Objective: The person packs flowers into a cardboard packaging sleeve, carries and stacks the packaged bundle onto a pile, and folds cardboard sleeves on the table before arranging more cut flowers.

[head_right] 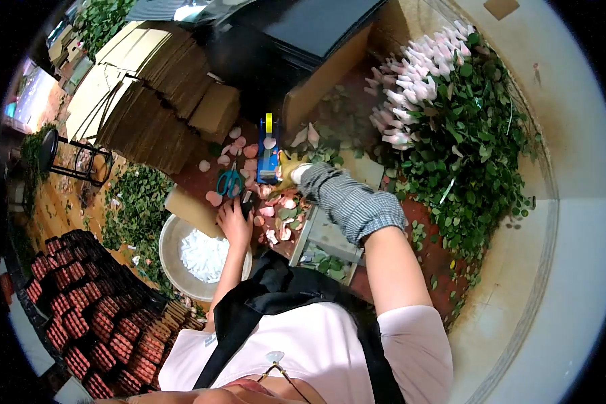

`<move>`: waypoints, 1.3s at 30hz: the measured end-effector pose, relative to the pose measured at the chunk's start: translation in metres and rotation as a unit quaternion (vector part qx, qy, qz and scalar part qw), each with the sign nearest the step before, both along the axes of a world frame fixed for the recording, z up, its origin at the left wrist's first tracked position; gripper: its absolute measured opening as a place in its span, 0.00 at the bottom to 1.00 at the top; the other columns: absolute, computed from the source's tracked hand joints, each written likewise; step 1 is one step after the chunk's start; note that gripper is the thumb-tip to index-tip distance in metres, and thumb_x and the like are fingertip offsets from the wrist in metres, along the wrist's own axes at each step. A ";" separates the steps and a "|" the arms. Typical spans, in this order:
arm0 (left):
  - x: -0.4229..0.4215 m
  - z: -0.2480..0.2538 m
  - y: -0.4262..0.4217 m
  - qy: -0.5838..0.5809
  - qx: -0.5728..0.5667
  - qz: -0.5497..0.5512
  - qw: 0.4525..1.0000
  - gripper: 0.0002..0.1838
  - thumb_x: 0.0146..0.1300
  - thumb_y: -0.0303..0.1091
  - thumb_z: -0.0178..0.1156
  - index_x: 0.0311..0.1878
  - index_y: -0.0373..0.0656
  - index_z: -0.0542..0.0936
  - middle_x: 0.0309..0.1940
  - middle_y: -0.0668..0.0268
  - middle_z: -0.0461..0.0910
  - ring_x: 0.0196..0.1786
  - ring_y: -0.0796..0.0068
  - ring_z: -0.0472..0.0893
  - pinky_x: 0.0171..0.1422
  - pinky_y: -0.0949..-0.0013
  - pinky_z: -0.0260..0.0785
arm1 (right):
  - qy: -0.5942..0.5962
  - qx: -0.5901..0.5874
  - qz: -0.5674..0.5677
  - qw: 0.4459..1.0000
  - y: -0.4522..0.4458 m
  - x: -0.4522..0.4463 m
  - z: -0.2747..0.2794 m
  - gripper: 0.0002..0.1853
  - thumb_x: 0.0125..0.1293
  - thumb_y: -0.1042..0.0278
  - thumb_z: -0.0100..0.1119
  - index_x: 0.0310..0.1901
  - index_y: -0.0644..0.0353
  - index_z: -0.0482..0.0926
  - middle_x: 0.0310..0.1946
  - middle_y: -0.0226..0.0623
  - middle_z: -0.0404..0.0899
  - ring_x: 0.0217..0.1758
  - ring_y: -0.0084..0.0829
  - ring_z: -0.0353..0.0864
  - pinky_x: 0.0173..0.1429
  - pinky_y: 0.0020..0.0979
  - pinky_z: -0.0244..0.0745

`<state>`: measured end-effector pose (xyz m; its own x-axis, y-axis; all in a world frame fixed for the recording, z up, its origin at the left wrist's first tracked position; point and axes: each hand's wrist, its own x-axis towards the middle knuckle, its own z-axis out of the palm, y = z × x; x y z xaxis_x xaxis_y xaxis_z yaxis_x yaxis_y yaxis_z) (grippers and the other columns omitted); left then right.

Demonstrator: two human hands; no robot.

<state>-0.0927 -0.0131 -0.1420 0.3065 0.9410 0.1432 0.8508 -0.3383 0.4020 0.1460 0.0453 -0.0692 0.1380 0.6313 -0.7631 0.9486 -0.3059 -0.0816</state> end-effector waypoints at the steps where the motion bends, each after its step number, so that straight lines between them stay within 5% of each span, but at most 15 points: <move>1: -0.001 0.001 0.000 0.000 -0.005 0.001 1.000 0.33 0.54 0.43 0.70 0.63 0.45 0.74 0.56 0.55 0.74 0.61 0.50 0.71 0.64 0.49 0.61 | -0.018 0.027 -0.026 0.999 -0.005 -0.010 -0.002 0.63 0.49 0.37 0.74 0.79 0.47 0.43 0.76 0.54 0.51 0.76 0.61 0.54 0.76 0.56 0.55; 6: 0.000 -0.002 0.001 -0.013 0.021 -0.009 1.000 0.33 0.54 0.43 0.70 0.63 0.46 0.73 0.56 0.56 0.74 0.60 0.51 0.72 0.64 0.49 0.62 | -0.114 0.160 -0.152 0.969 -0.031 -0.047 -0.016 0.62 0.50 0.39 0.74 0.79 0.46 0.43 0.76 0.50 0.53 0.77 0.59 0.53 0.75 0.58 0.56; 10: -0.001 -0.007 0.000 -0.007 0.033 -0.011 0.999 0.32 0.54 0.43 0.70 0.62 0.46 0.74 0.55 0.56 0.75 0.59 0.51 0.72 0.63 0.49 0.62 | -0.134 0.281 -0.124 0.942 -0.056 -0.053 -0.041 0.44 0.53 0.45 0.67 0.71 0.50 0.63 0.66 0.43 0.66 0.66 0.47 0.66 0.58 0.52 0.70; 15: -0.002 -0.006 0.001 -0.006 0.057 -0.017 0.998 0.32 0.54 0.44 0.71 0.62 0.47 0.74 0.53 0.57 0.75 0.57 0.50 0.72 0.60 0.48 0.63 | -0.169 0.414 -0.039 0.893 -0.066 -0.049 -0.068 0.14 0.67 0.52 0.54 0.41 0.53 0.82 0.37 0.39 0.83 0.40 0.41 0.81 0.39 0.40 0.75; 18: -0.005 -0.007 0.000 0.003 0.045 -0.023 0.999 0.32 0.53 0.44 0.71 0.62 0.47 0.74 0.52 0.56 0.75 0.56 0.49 0.73 0.59 0.47 0.63 | -0.015 0.407 -0.156 0.900 -0.065 -0.044 -0.067 0.14 0.70 0.53 0.54 0.31 0.48 0.82 0.23 0.29 0.81 0.26 0.32 0.82 0.26 0.33 0.71; 20: -0.003 -0.007 0.002 0.006 0.053 -0.024 0.998 0.31 0.55 0.44 0.70 0.61 0.47 0.74 0.53 0.58 0.75 0.57 0.52 0.73 0.61 0.49 0.64 | 0.018 0.386 -0.169 0.907 -0.066 -0.037 -0.064 0.11 0.70 0.64 0.52 0.29 0.49 0.80 0.23 0.27 0.81 0.24 0.29 0.80 0.24 0.29 0.69; 25: -0.007 -0.007 0.003 -0.002 0.030 -0.036 0.999 0.32 0.56 0.45 0.69 0.63 0.47 0.73 0.54 0.56 0.74 0.58 0.50 0.72 0.61 0.49 0.64 | 0.083 0.490 -0.193 0.846 -0.068 -0.019 -0.156 0.09 0.67 0.70 0.53 0.37 0.54 0.85 0.37 0.32 0.86 0.38 0.29 0.86 0.39 0.29 0.79; 26: -0.007 -0.006 0.003 -0.005 0.031 -0.040 0.999 0.32 0.56 0.45 0.69 0.63 0.47 0.73 0.54 0.56 0.74 0.58 0.50 0.72 0.61 0.49 0.64 | 0.080 0.491 -0.195 0.845 -0.073 -0.019 -0.129 0.09 0.67 0.70 0.53 0.37 0.54 0.85 0.37 0.32 0.86 0.38 0.29 0.86 0.39 0.29 0.79; 27: -0.006 -0.005 0.004 -0.005 0.019 -0.041 0.999 0.32 0.56 0.45 0.69 0.63 0.46 0.73 0.54 0.56 0.74 0.58 0.50 0.72 0.61 0.48 0.64 | -0.028 0.490 0.000 0.871 -0.078 -0.016 -0.102 0.08 0.65 0.70 0.55 0.39 0.54 0.86 0.40 0.32 0.86 0.41 0.31 0.86 0.43 0.29 0.80; 30: -0.008 -0.004 0.005 -0.008 0.012 -0.050 0.999 0.33 0.56 0.43 0.70 0.64 0.45 0.72 0.53 0.55 0.73 0.58 0.49 0.72 0.62 0.48 0.64 | -0.118 0.416 0.173 0.885 -0.070 -0.015 -0.088 0.11 0.59 0.71 0.62 0.45 0.53 0.85 0.50 0.35 0.84 0.50 0.38 0.85 0.51 0.32 0.81; 31: -0.008 -0.003 0.006 -0.011 0.018 -0.055 0.998 0.33 0.55 0.43 0.70 0.64 0.45 0.72 0.53 0.54 0.73 0.59 0.48 0.71 0.63 0.47 0.63 | -0.095 0.369 0.053 0.923 -0.063 -0.020 -0.064 0.13 0.60 0.70 0.62 0.47 0.53 0.83 0.50 0.35 0.84 0.50 0.38 0.85 0.51 0.34 0.81; 33: -0.008 0.003 0.005 -0.003 0.021 -0.047 0.999 0.34 0.55 0.42 0.70 0.64 0.45 0.71 0.53 0.54 0.73 0.59 0.48 0.71 0.63 0.47 0.63 | 0.016 0.428 -0.121 0.895 -0.061 -0.016 -0.064 0.11 0.59 0.69 0.66 0.43 0.55 0.80 0.40 0.40 0.83 0.43 0.40 0.85 0.45 0.39 0.80; 35: -0.007 0.015 0.000 -0.003 0.047 -0.042 0.998 0.36 0.55 0.41 0.70 0.66 0.45 0.69 0.54 0.54 0.73 0.59 0.47 0.71 0.65 0.46 0.62 | 0.117 0.433 -0.292 0.844 -0.065 -0.021 -0.012 0.06 0.65 0.67 0.60 0.40 0.56 0.76 0.29 0.42 0.79 0.31 0.39 0.82 0.33 0.42 0.76; 37: -0.003 0.033 -0.004 -0.015 0.051 -0.050 0.997 0.36 0.56 0.40 0.69 0.68 0.45 0.68 0.56 0.53 0.72 0.60 0.47 0.70 0.65 0.46 0.62 | 0.304 0.344 -0.525 0.716 -0.064 -0.026 0.058 0.14 0.75 0.57 0.51 0.36 0.59 0.73 0.16 0.40 0.71 0.13 0.34 0.69 0.16 0.41 0.64; 39: -0.001 0.042 -0.009 -0.023 0.065 -0.064 0.996 0.36 0.57 0.39 0.69 0.68 0.44 0.68 0.57 0.53 0.71 0.60 0.46 0.70 0.65 0.46 0.62 | 0.262 0.374 -0.527 0.717 -0.058 -0.009 0.061 0.12 0.74 0.60 0.52 0.44 0.61 0.77 0.27 0.45 0.81 0.24 0.35 0.80 0.29 0.39 0.74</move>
